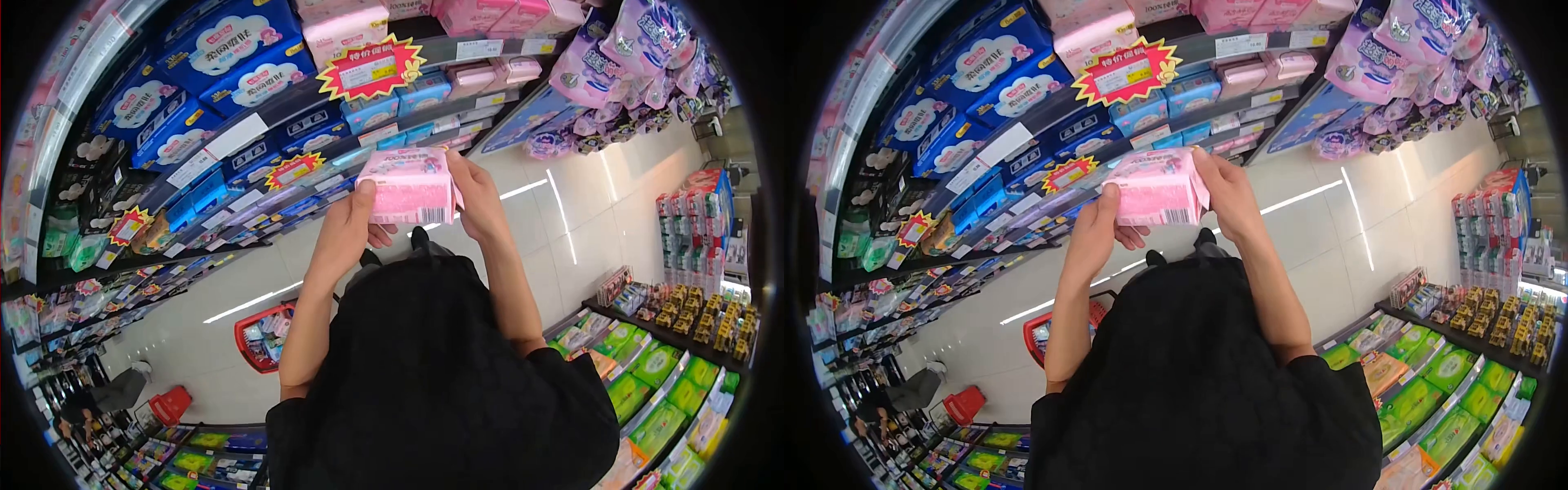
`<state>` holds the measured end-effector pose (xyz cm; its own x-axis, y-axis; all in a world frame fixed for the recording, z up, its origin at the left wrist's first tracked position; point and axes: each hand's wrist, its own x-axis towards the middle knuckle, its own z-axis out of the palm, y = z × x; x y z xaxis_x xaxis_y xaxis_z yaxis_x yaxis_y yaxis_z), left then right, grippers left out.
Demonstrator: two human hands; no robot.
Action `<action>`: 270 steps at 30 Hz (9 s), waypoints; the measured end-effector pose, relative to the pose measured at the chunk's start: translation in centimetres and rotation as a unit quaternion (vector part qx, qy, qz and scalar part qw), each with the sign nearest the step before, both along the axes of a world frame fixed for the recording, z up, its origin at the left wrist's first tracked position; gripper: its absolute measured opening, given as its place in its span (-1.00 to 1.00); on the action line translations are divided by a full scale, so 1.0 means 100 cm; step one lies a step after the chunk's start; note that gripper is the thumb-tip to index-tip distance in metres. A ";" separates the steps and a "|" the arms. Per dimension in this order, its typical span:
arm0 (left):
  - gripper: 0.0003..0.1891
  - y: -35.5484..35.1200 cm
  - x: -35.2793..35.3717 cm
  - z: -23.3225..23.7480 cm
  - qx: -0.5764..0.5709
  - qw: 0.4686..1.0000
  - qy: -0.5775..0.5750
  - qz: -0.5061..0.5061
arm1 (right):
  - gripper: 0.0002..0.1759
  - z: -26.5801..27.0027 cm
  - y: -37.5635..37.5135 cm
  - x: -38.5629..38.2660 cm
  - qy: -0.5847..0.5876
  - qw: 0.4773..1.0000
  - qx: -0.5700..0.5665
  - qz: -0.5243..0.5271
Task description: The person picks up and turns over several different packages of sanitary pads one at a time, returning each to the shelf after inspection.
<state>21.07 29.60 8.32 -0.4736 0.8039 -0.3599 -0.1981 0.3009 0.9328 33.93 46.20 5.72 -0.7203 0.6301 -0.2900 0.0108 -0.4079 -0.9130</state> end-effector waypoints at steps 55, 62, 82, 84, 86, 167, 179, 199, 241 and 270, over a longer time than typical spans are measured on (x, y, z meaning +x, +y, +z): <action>-0.05 0.012 0.017 -0.026 0.163 0.985 0.050 0.004 | -0.29 0.015 0.027 0.019 0.093 0.958 0.149 0.228; -0.46 0.011 0.026 -0.004 0.181 0.957 -0.192 0.118 | -0.39 0.012 0.029 0.019 0.211 0.923 0.226 0.230; -0.01 0.070 -0.013 0.044 0.311 0.900 0.288 0.099 | -0.18 0.182 0.102 -0.026 0.074 0.710 0.652 0.255; -0.14 0.090 -0.022 0.042 0.257 0.909 0.311 0.101 | -0.23 0.197 0.116 -0.047 0.063 0.649 0.733 0.196; -0.27 0.120 -0.027 0.029 0.263 0.913 0.305 0.065 | -0.27 0.196 0.133 -0.069 0.050 0.622 0.761 0.178; -0.45 0.238 0.007 0.008 0.173 0.738 0.605 0.245 | -0.54 0.132 0.196 -0.133 -0.029 0.447 0.868 0.215; -0.67 0.209 -0.082 0.067 -0.005 0.566 0.816 0.118 | -0.61 0.144 0.218 -0.081 0.018 0.525 0.848 0.068; -0.60 -0.057 0.061 -0.153 -0.156 0.874 0.398 0.229 | -0.71 -0.143 0.077 0.089 -0.205 0.895 0.373 0.134; -0.70 0.028 0.154 -0.177 -0.174 0.923 0.229 0.254 | -0.48 -0.052 0.202 -0.129 -0.155 0.567 0.762 0.272; -0.43 0.067 0.092 -0.054 0.101 0.974 -0.085 0.183 | -0.41 -0.040 0.072 0.083 0.057 0.995 -0.023 0.081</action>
